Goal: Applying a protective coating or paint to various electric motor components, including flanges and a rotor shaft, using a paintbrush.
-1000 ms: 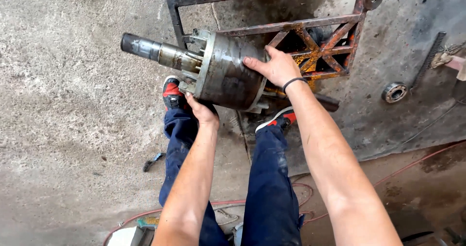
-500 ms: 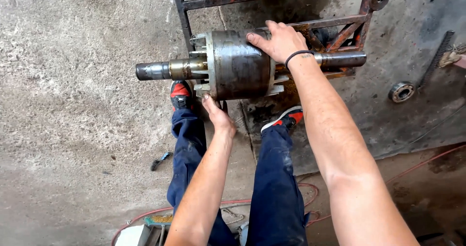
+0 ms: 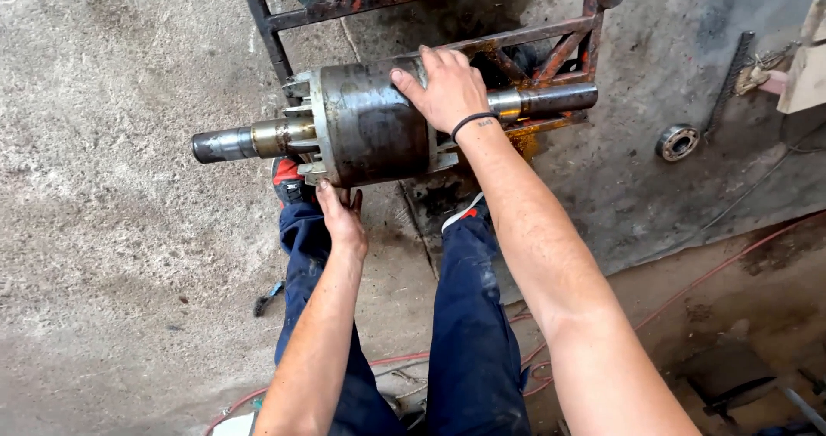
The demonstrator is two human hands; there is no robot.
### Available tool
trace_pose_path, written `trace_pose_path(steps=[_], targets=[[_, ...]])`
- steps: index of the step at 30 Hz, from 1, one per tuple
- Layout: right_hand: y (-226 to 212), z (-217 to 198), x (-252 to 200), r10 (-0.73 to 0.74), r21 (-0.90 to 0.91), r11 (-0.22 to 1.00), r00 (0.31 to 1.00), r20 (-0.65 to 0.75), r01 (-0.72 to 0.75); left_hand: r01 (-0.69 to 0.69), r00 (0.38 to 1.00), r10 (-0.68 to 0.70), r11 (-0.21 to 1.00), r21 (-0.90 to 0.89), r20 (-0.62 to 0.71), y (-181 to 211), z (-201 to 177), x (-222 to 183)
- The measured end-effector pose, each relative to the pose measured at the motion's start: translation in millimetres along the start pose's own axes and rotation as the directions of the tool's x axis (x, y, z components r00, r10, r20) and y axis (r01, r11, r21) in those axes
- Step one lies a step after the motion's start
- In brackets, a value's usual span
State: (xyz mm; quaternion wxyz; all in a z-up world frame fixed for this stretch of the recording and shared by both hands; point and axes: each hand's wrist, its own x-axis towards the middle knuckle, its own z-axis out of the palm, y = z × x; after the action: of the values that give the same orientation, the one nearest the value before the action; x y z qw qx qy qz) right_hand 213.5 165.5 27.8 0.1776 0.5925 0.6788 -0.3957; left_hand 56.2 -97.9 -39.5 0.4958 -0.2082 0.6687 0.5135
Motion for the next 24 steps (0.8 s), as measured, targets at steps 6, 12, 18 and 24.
trace_pose_path(steps=[6,12,18,24], targets=[[45,4,-35,-0.025,0.339,0.917,0.878,-0.478,0.21,0.002,0.999,0.005,0.986,0.165,-0.039,24,11,-11],[147,82,-134,0.256,0.482,0.866,0.71,-0.656,0.133,-0.066,0.994,0.043,0.969,0.238,0.102,36,3,-14],[241,216,-230,0.481,0.553,0.786,0.836,-0.263,-0.278,-0.088,0.99,0.051,0.951,0.297,0.129,35,-9,1],[269,246,-306,0.59,0.61,0.58,0.795,0.143,-0.54,-0.17,0.979,0.093,0.859,0.483,0.18,53,-24,7]])
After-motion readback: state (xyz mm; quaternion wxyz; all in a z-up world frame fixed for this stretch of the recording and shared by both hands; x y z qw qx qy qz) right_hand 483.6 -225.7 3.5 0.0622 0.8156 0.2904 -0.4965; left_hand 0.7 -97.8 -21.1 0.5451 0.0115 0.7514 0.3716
